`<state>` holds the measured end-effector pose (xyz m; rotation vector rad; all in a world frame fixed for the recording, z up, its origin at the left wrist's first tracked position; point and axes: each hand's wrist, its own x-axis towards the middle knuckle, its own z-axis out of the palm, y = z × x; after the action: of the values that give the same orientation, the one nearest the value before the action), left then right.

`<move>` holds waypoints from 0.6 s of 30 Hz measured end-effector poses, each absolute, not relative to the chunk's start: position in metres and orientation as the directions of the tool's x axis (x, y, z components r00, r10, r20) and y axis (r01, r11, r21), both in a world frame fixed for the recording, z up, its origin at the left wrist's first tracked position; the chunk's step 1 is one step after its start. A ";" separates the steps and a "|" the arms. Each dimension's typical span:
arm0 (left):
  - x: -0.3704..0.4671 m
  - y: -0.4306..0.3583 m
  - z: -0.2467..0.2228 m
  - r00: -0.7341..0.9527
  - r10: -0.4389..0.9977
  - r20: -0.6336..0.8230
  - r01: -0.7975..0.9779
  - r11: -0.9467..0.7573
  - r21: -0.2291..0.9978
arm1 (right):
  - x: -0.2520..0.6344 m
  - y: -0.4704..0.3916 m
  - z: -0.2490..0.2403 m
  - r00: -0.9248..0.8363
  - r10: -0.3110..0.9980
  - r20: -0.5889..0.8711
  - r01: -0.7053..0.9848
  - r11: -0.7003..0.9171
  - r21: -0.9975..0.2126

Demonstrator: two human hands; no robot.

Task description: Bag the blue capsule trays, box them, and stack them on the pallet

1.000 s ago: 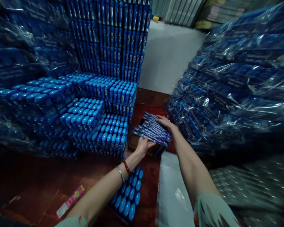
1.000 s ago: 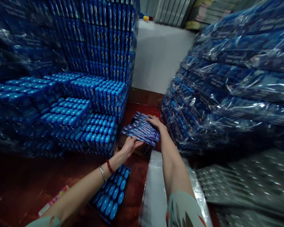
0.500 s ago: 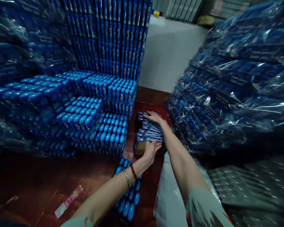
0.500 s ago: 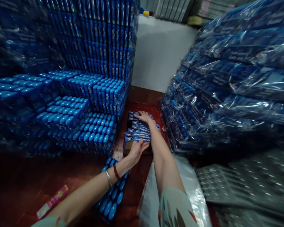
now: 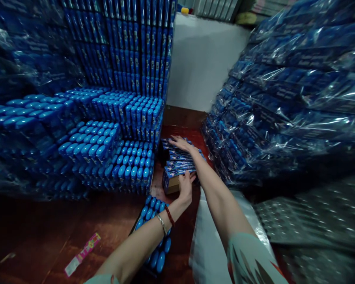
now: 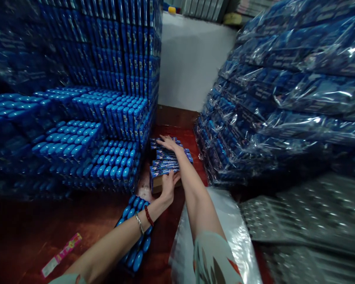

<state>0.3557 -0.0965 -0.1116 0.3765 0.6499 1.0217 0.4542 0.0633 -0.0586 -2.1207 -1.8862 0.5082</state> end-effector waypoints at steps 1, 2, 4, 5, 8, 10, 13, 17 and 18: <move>0.351 -0.093 -0.111 0.372 0.866 -0.334 -0.643 0.500 0.580 | 0.456 0.056 -0.056 0.131 0.989 -0.069 0.890 -0.148 -0.431; 0.345 -0.089 -0.109 0.384 0.856 -0.347 -0.628 0.518 0.581 | 0.459 0.047 -0.053 0.169 0.984 -0.052 0.879 -0.174 -0.444; 0.330 -0.083 -0.105 0.458 0.820 -0.343 -0.595 0.569 0.568 | 0.468 0.022 -0.050 0.269 0.963 -0.002 0.844 -0.236 -0.481; 0.320 -0.081 -0.102 0.514 0.794 -0.324 -0.569 0.598 0.564 | 0.473 0.006 -0.052 0.328 0.944 0.038 0.820 -0.264 -0.508; 0.286 -0.079 -0.091 0.651 0.701 -0.292 -0.452 0.667 0.593 | 0.488 -0.054 -0.070 0.496 0.845 0.199 0.723 -0.276 -0.633; 0.261 -0.082 -0.083 0.672 0.672 -0.309 -0.371 0.668 0.645 | 0.491 -0.094 -0.093 0.553 0.798 0.240 0.654 -0.237 -0.719; 0.223 -0.092 -0.074 0.655 0.706 -0.270 -0.323 0.585 0.744 | 0.482 -0.131 -0.132 0.538 0.828 0.157 0.537 -0.193 -0.821; 0.175 -0.111 -0.076 0.523 0.843 -0.124 -0.270 0.302 0.914 | 0.464 -0.121 -0.161 0.524 0.828 0.200 0.518 -0.123 -0.847; 0.162 -0.116 -0.081 0.458 0.884 -0.097 -0.224 0.220 0.950 | 0.462 -0.115 -0.164 0.546 0.807 0.224 0.535 -0.130 -0.835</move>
<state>0.1619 -0.1159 -0.0807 1.0784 0.7573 0.8766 0.4615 -0.1147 -0.1637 -1.8020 -1.1097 0.3475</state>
